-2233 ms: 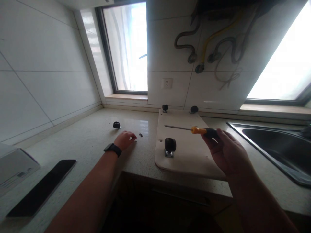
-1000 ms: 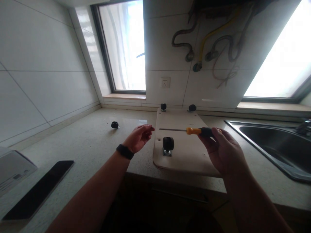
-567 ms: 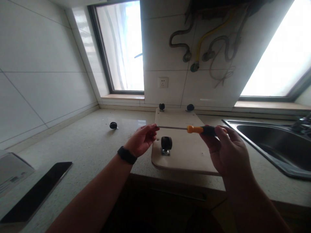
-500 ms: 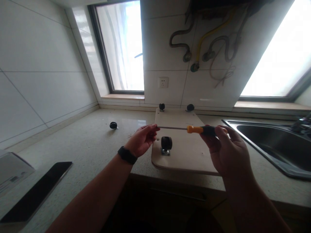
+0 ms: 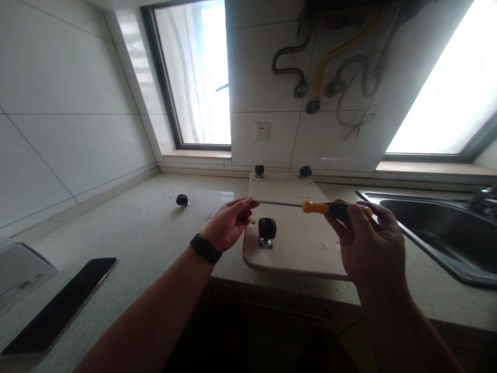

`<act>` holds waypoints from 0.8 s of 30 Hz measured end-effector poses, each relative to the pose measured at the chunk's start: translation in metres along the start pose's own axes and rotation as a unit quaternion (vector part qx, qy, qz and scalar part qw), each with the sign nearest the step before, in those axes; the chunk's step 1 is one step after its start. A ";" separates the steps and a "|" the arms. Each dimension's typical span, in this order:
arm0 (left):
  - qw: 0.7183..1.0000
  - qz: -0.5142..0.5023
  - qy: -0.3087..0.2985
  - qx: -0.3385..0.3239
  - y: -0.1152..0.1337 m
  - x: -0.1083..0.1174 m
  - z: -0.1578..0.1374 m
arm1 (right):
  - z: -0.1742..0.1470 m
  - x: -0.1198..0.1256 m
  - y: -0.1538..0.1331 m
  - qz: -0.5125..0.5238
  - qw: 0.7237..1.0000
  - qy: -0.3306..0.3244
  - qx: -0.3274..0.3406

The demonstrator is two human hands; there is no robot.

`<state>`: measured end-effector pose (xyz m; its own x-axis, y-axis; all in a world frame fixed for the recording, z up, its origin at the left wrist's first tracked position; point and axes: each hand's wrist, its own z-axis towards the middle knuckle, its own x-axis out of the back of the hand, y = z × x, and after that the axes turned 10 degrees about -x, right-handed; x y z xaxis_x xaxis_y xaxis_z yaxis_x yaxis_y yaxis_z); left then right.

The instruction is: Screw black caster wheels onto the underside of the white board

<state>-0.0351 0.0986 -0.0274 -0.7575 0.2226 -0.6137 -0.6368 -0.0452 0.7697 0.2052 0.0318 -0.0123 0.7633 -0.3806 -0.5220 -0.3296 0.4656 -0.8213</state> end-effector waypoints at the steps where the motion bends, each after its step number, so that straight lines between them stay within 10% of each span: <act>1: 1.000 0.000 0.000 0.000 0.000 0.000 0.000 | -0.001 0.000 0.000 -0.001 1.000 0.000 0.001; 24: 0.999 0.036 -0.011 -0.030 0.000 -0.007 -0.007 | -0.002 0.009 0.004 0.037 0.995 -0.049 0.080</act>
<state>-0.0306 0.0901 -0.0245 -0.7990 0.2383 -0.5522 -0.5884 -0.1202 0.7996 0.2097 0.0291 -0.0208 0.7934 -0.2645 -0.5482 -0.2997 0.6141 -0.7301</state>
